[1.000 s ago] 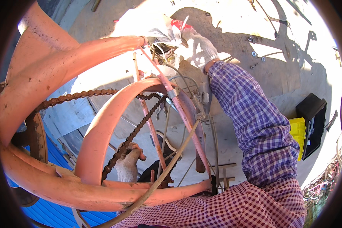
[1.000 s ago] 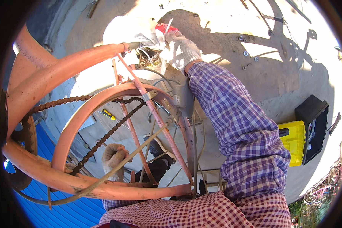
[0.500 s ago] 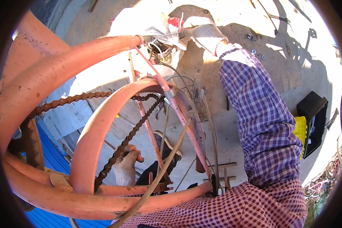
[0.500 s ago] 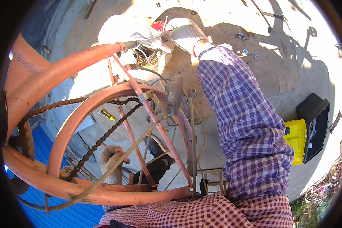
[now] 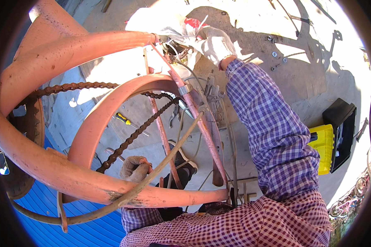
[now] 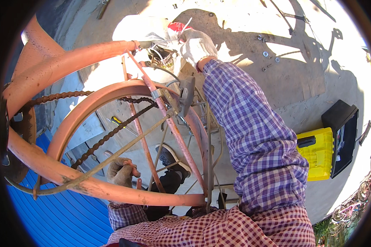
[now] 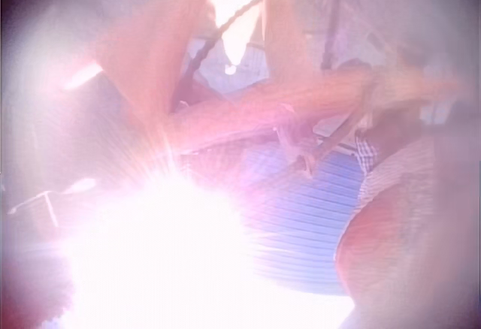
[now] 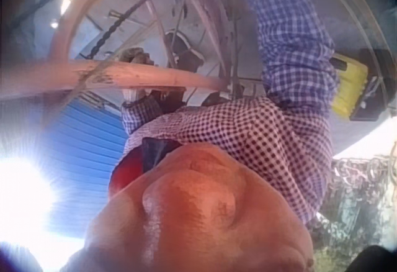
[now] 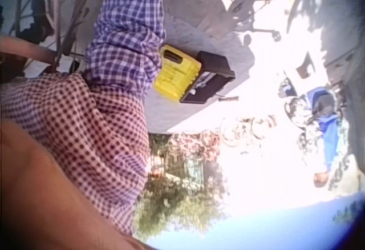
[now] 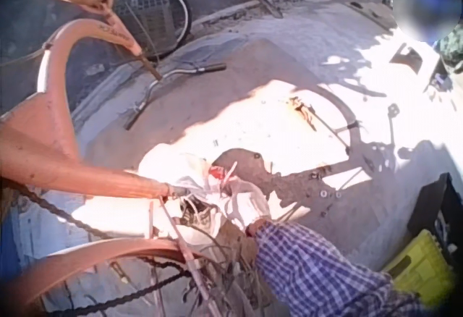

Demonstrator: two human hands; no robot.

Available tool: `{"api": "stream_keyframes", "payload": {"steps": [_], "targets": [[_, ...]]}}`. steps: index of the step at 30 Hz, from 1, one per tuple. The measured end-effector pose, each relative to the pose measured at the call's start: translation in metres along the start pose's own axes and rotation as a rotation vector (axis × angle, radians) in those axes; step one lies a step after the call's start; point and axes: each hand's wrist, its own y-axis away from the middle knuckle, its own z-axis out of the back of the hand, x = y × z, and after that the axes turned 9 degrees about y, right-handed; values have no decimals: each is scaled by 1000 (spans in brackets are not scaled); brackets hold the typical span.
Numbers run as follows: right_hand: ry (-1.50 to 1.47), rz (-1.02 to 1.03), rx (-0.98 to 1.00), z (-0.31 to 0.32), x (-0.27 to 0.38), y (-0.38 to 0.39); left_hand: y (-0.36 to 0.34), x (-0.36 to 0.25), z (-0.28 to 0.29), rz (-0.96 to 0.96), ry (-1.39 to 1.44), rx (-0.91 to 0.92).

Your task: The person uses pliers and a wrench to remove a bolt and a chain from the rear triangle of an upside-down pink bicycle. They then use a screwdriver to adjust a cable near the seat tube and continue to manipulate the chain and frame components.

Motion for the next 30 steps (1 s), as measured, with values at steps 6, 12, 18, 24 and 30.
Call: {"api": "stream_keyframes", "payload": {"steps": [6,12,18,24,30], "targets": [[154,244,-60,-6,6,-5,-4,31,46,-156,68,108],[-428,-239,182,4,19,-13,6,37,63,-301,88,249],[-10,104,102,11,25,-14,38,22,36,-277,-447,-5],[-252,86,50,24,18,-7,23,17,23,-210,-54,16],[-13,219,-61,25,8,-24,20,24,23,-260,-150,37]]}}
